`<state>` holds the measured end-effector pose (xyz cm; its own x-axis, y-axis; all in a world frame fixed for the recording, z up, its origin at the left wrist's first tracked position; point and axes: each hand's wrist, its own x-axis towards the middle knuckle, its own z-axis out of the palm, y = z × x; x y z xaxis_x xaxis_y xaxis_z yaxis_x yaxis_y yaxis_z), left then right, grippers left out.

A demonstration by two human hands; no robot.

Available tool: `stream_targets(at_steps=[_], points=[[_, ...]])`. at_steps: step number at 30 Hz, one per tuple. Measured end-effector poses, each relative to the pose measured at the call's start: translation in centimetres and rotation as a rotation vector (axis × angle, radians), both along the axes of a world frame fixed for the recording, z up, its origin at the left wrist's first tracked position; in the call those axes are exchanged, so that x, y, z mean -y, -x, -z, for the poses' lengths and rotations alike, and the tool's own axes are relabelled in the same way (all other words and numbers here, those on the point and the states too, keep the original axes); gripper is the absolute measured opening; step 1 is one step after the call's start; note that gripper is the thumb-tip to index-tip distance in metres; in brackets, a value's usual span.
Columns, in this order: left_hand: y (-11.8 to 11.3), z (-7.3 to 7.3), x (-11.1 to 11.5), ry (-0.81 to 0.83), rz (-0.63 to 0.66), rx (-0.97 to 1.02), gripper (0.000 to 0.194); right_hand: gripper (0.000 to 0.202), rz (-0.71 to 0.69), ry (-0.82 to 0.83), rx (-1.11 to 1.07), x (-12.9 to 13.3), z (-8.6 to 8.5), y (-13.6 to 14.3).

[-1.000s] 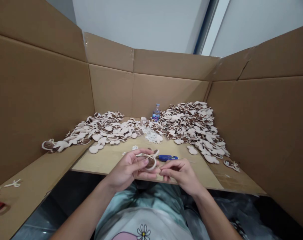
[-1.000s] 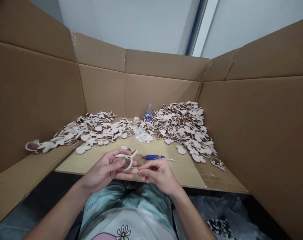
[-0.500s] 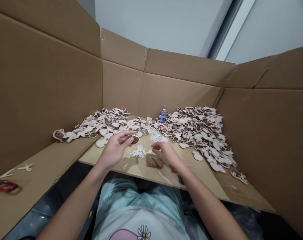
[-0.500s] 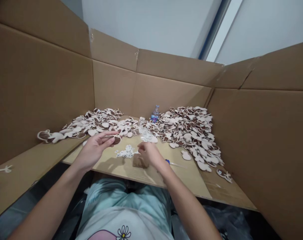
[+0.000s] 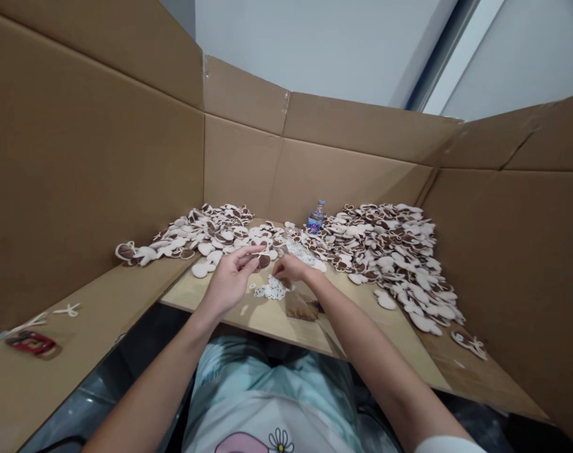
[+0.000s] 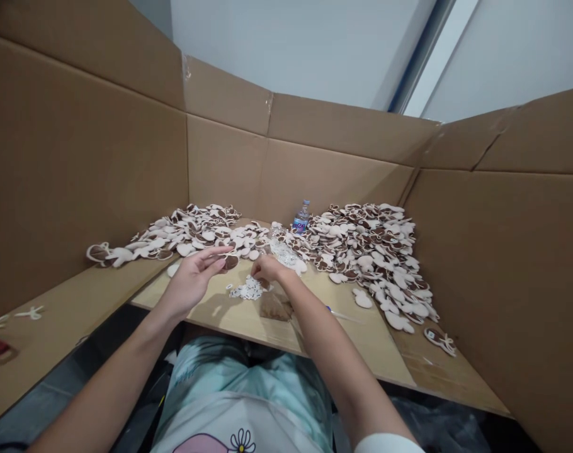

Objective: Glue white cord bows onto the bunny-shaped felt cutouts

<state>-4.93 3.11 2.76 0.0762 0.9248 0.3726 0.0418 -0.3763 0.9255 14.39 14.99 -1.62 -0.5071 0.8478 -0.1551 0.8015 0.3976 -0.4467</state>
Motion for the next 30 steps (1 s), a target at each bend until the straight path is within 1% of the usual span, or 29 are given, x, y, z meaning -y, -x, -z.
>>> stream_targets(at_steps=[5,13,20,30], points=[[-0.1,0.0,0.0,0.004,0.001,0.009,0.028,0.03,0.013,0.105,0.117,-0.4,-0.2,0.3],[-0.1,0.1,0.0,0.007,0.012,-0.002,0.027,0.032,0.001,0.205,0.179,-1.4,-0.7,0.4],[-0.4,0.3,0.0,0.003,0.037,-0.017,0.028,0.031,0.007,0.238,0.195,-2.1,-0.7,0.6],[-0.8,0.5,0.2,0.028,0.066,-0.025,0.028,0.029,0.03,0.235,0.168,-1.6,-1.0,0.2]])
